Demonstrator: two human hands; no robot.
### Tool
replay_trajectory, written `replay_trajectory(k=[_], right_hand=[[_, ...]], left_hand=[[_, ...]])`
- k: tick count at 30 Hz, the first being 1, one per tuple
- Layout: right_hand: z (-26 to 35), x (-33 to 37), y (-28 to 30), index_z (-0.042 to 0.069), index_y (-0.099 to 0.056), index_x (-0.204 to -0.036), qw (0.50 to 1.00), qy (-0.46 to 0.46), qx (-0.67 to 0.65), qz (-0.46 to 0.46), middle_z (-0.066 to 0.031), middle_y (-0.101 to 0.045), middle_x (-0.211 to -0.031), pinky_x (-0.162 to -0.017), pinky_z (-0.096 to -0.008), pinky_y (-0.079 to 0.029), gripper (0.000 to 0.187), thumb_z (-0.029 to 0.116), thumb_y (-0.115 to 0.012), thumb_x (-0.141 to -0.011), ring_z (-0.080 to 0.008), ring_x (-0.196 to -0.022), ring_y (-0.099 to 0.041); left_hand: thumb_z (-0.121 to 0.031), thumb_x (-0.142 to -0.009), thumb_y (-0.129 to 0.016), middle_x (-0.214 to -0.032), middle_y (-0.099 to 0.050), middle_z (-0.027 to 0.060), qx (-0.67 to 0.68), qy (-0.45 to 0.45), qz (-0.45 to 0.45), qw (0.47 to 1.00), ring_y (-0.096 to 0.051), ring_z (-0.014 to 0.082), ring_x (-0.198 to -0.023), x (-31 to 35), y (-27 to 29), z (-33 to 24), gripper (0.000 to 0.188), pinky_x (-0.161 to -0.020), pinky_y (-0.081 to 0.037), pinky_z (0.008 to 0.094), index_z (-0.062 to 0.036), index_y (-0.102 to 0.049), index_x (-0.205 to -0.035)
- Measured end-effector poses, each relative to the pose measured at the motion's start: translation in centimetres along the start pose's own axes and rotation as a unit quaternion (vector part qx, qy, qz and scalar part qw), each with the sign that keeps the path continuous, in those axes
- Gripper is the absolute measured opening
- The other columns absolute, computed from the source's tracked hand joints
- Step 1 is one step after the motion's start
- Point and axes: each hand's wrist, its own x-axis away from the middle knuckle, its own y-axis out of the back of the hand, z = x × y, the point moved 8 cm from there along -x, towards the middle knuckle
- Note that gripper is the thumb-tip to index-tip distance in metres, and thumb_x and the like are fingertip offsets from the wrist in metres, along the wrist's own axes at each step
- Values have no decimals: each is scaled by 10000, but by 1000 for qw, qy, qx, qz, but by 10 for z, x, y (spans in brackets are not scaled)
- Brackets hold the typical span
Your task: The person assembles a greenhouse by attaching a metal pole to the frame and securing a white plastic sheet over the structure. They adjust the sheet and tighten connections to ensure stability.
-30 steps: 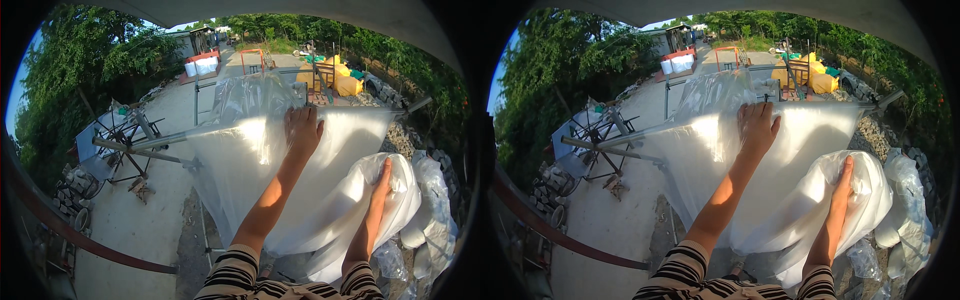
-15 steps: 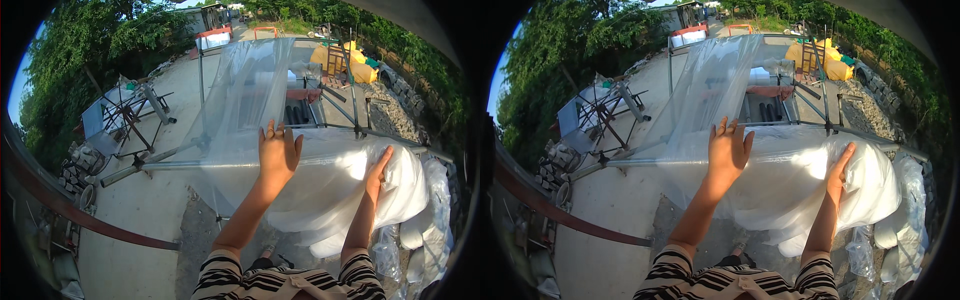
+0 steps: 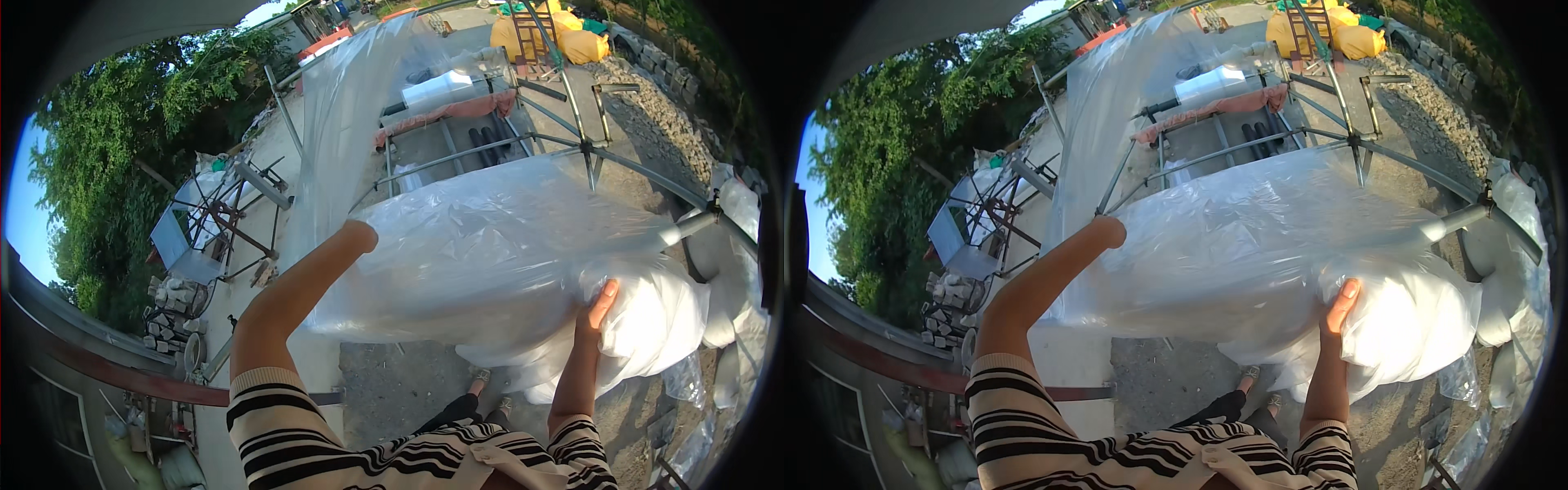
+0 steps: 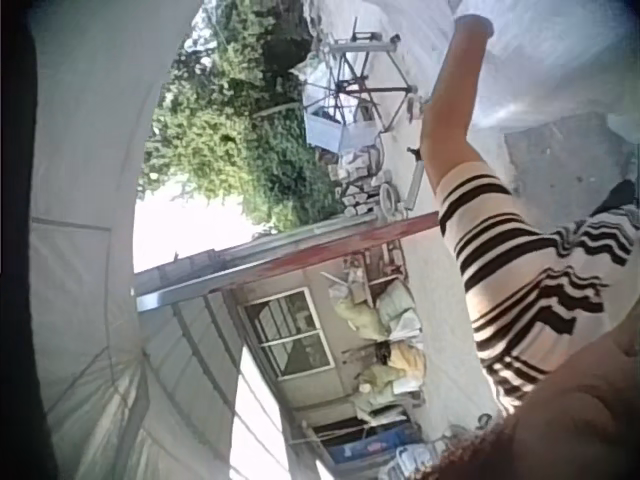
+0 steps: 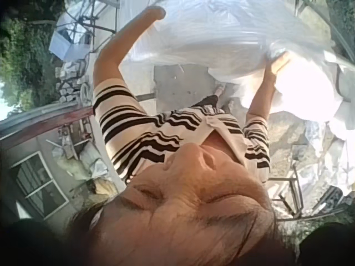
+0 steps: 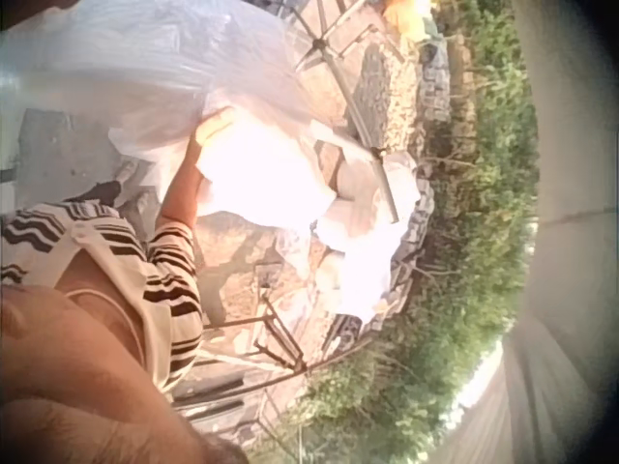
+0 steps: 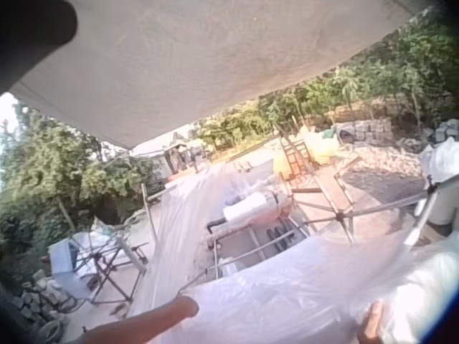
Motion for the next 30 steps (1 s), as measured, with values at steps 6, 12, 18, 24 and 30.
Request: replay_trajectory(k=[6, 12, 18, 24, 30], right_hand=[[-105, 48, 36, -27, -503, -1231, 993, -95, -67, 17, -183, -550, -1173, -883, -332, -436, 497, 368, -512, -930, -230, -1013, -537], [-136, 71, 65, -21, -486, -1243, 987, -130, -95, 12, -182, -535, -1191, -895, -345, -430, 482, 350, -493, -935, -236, -1031, -529], [-145, 91, 84, -14, -469, -1255, 985, -145, -98, 1, -181, -520, -1208, -907, -359, -424, 467, 332, -475, -940, -243, -1050, -521], [-151, 94, 87, -7, -453, -1267, 984, -142, -111, -14, -179, -504, -1226, -919, -373, -418, 454, 314, -457, -946, -249, -1068, -512], [-144, 95, 96, -1, -436, -1279, 985, -119, -123, -34, -178, -489, -1243, -931, -387, -412, 442, 295, -439, -951, -255, -1087, -504]], left_hand=[[-416, -930, -447, -1224, -563, 165, 730, 372, -1, 573, -541, 253, -1125, 56, -68, -15, 527, -951, -444, 383, -87, -449, -1342], [-434, -934, -436, -1240, -556, 150, 922, 114, 48, 368, -545, 258, -1123, -1, -112, -57, 539, -954, -446, 390, -103, -426, -1360], [-453, -939, -426, -1257, -549, 134, 950, -90, 79, 288, -549, 263, -1120, -14, -81, -72, 552, -958, -449, 397, -118, -402, -1377], [-464, -929, -444, -1250, -554, 126, 928, -135, 180, 299, -557, 258, -1108, -21, -54, -143, 563, -956, -451, 389, -119, -408, -1373], [-474, -916, -467, -1238, -561, 119, 892, -158, 287, 310, -567, 251, -1094, -5, -46, -232, 575, -954, -453, 377, -117, -419, -1365]])
